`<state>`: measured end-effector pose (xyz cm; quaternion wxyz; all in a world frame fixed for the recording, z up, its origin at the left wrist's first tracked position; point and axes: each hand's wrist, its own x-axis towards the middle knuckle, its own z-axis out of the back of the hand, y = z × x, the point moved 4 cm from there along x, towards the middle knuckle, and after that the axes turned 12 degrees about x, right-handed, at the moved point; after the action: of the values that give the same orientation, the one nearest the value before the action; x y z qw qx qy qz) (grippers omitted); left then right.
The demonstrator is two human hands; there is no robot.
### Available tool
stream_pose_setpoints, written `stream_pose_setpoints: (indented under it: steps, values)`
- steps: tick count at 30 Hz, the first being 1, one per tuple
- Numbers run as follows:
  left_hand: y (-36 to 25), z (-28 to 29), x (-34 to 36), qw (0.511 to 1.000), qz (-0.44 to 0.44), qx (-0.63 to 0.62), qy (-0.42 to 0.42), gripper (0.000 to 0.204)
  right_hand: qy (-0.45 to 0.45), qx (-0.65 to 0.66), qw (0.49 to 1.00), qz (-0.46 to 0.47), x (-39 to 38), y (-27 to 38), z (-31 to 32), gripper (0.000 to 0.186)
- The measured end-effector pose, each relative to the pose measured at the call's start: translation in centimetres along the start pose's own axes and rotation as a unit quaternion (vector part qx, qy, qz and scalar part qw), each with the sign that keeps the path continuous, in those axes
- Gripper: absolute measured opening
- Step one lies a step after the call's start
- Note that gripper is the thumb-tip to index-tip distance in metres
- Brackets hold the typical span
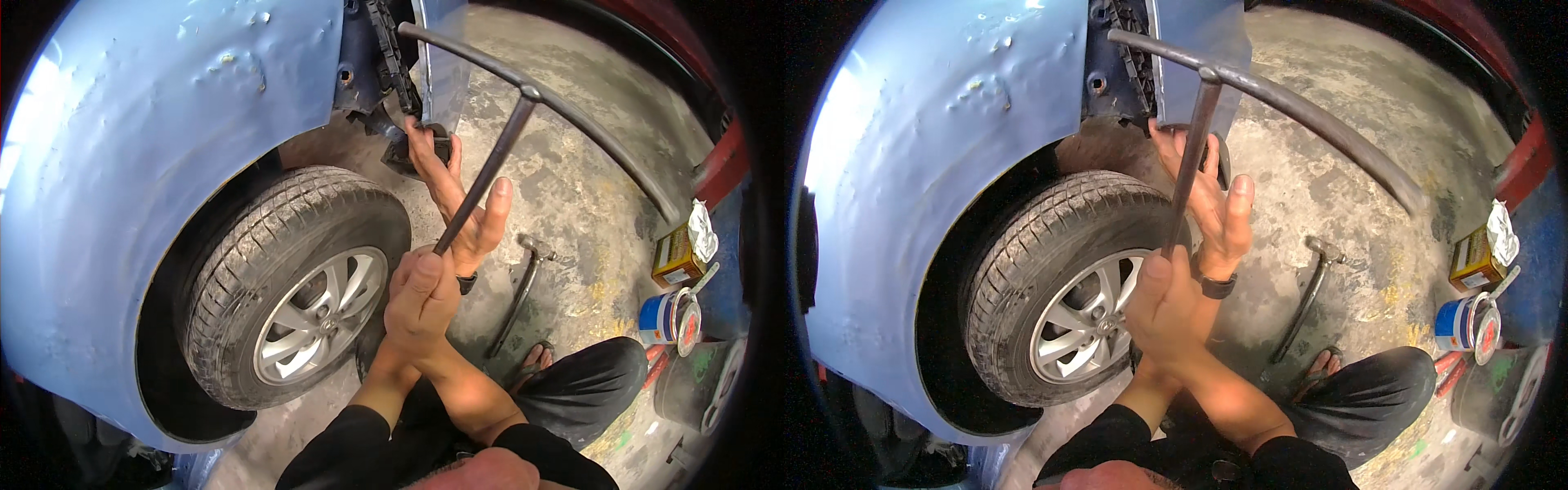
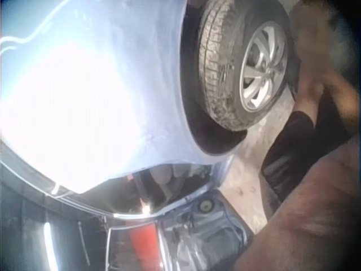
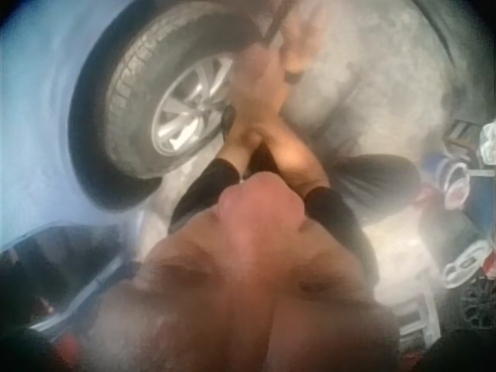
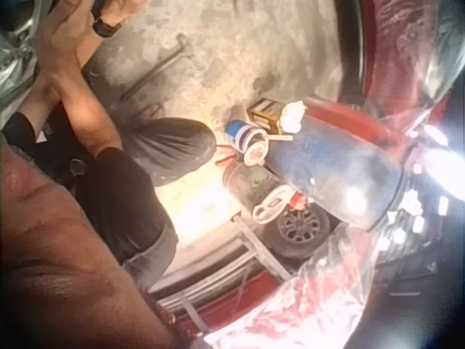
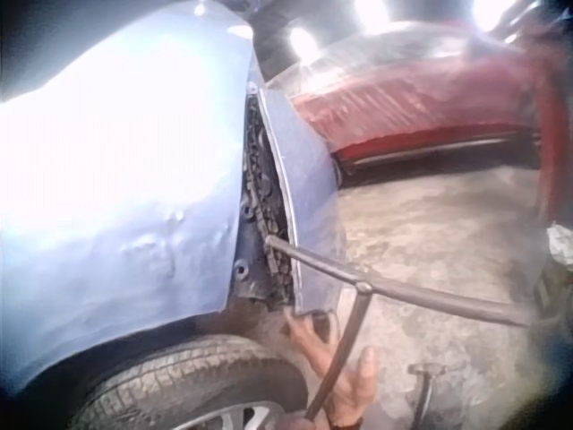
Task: The person uses a T-handle wrench and their hands to detach and align a plastic trim piece on the blue car body near the wheel well.
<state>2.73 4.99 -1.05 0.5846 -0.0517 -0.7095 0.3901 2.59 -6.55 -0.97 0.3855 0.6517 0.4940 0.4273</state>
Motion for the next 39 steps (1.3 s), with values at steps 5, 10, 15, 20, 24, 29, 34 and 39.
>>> stream_pose_setpoints:
  steps: [5,10,15,20,24,29,34,39]
  values:
    - [-0.3,-0.1,0.5,1.0,0.007,-0.01,-0.003,0.108,0.054,0.016,0.998,0.035,1.2,-2.5,-2.4,0.04]
    - [0.1,-0.3,0.1,0.999,-0.029,0.034,0.001,0.108,-0.012,-0.058,0.998,0.008,0.2,0.4,0.3,0.033]
    - [-0.4,-0.4,0.3,1.0,-0.029,0.003,-0.011,0.106,0.019,0.01,1.0,0.013,1.3,-2.4,-1.1,0.036]
    - [0.2,0.3,0.0,0.999,-0.017,0.039,0.015,0.107,0.034,-0.013,0.999,0.024,1.4,-0.5,-0.6,0.035]
    - [-0.6,-0.2,0.0,1.0,-0.002,0.008,0.002,0.107,-0.024,-0.12,0.992,0.04,1.0,-1.0,0.4,0.034]
    - [-0.3,-0.4,0.2,1.0,0.001,0.0,0.002,0.109,0.072,-0.035,0.996,-0.027,2.0,-1.4,-1.4,0.034]
    - [-0.4,0.9,0.1,0.999,-0.025,-0.015,0.032,0.11,0.188,0.14,0.972,0.019,2.9,-0.7,2.5,0.031]
    - [-0.4,-0.5,0.3,1.0,0.003,-0.005,0.01,0.108,0.051,-0.083,0.992,0.083,2.7,-0.9,-1.2,0.035]
